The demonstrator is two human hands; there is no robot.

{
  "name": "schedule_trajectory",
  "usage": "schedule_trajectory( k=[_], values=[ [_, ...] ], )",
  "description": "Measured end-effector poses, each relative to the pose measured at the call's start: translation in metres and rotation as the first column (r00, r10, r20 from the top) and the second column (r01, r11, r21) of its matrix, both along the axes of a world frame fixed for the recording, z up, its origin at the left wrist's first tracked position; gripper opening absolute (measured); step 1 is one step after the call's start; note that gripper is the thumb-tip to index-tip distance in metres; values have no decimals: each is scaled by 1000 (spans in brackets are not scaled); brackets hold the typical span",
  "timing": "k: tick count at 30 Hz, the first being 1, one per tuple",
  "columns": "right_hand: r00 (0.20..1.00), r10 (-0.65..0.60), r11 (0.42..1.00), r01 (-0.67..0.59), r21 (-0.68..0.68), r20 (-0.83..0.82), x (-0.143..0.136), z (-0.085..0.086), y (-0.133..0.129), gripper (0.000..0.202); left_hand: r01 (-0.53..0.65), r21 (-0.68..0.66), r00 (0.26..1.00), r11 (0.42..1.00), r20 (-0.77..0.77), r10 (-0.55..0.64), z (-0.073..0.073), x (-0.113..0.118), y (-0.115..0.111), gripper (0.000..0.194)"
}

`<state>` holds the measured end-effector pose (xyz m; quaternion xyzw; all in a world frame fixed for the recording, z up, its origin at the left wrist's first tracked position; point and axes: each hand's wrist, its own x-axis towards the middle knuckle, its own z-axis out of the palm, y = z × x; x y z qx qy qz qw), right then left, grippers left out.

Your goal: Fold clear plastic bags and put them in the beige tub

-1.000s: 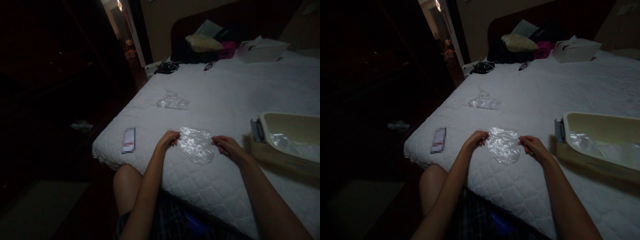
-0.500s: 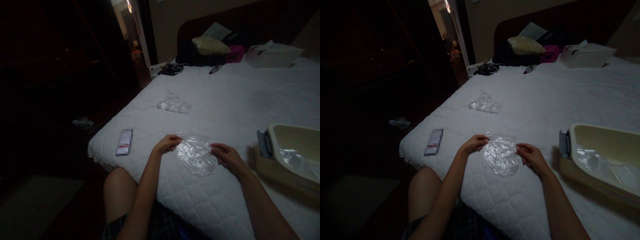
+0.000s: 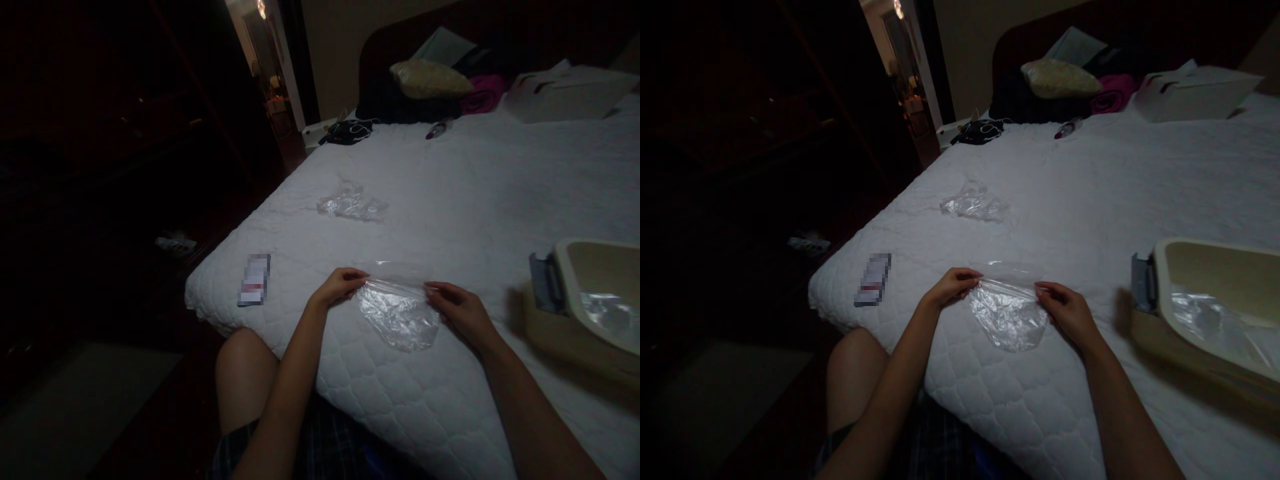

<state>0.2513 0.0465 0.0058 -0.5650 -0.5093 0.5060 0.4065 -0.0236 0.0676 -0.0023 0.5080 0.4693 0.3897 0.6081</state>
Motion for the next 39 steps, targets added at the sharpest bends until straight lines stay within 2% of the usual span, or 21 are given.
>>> schedule_trajectory(
  k=[4,8,11,17,21,24,28,30,35,37,39],
  values=[
    [1000,-1,1000,0,6,26,2,-1,-1,53,-26,-32,999,999,24,27,0,0,-2,40],
    [998,-40,999,40,18,51,5,-7,0,50,-23,-54,999,998,35,25,-1,0,-2,40],
    [999,-8,1000,7,28,38,6,-10,1,45,-4,-50,999,999,45,6,0,-1,-3,38],
    [996,28,999,-29,-18,-85,7,-5,0,39,1,-75,989,997,150,11,8,-1,-8,27],
    [998,21,1000,-22,-3,-60,5,-1,-1,41,-13,-94,993,995,118,24,10,0,-10,35],
    [999,-24,999,23,39,28,3,-2,0,41,-5,-18,999,1000,48,6,6,0,-7,47],
    [997,-23,999,19,50,75,1,-6,1,43,3,98,999,995,33,-6,5,2,-5,48],
    [997,-36,998,33,45,69,0,-6,1,44,-22,65,999,998,49,19,7,2,-8,48],
    [993,-118,993,119,23,-23,2,-1,-2,48,-181,-71,967,981,172,190,11,-3,-23,41],
    [985,-170,985,170,-16,-32,7,3,-7,49,-211,-90,959,973,174,224,11,-5,-28,37],
    [985,-170,983,170,-70,11,13,6,-12,47,-211,-114,964,971,138,226,11,-6,-32,37]
  ],
)
